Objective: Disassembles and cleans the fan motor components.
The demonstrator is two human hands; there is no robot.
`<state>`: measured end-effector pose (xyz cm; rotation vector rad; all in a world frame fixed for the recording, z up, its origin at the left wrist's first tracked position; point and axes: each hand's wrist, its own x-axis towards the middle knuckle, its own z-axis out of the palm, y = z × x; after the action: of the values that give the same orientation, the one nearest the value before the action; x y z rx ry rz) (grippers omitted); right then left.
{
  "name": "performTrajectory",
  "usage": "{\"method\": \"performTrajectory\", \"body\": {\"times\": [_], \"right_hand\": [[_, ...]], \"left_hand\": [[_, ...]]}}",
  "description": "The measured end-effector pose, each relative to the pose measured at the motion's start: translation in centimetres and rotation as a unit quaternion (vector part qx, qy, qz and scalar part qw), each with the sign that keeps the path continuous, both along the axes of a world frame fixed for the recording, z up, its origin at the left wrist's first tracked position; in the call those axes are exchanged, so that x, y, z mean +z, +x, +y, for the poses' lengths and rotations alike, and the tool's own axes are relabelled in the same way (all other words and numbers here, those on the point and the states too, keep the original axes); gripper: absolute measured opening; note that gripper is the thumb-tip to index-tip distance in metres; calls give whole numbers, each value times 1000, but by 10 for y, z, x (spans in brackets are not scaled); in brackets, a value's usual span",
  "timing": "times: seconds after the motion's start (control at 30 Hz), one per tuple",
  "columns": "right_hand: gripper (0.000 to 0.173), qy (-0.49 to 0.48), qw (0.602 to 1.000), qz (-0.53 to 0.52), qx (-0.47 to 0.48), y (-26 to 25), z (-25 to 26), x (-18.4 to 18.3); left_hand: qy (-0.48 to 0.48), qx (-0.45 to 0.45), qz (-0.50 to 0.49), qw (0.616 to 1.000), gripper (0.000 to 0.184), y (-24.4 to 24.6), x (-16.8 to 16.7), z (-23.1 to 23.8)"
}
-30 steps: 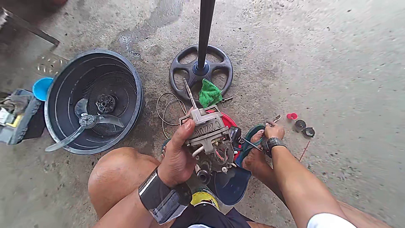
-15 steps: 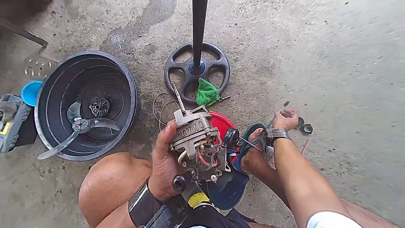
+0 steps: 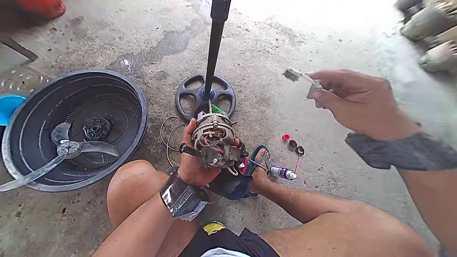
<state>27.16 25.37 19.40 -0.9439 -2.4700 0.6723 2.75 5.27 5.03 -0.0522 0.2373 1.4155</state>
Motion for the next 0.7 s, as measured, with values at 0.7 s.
{"method": "performTrajectory", "body": {"times": [0.7], "right_hand": [[20, 23, 970, 126, 206, -3, -73, -19]], "left_hand": [[-79, 101, 80, 989, 65, 26, 38, -18]]}}
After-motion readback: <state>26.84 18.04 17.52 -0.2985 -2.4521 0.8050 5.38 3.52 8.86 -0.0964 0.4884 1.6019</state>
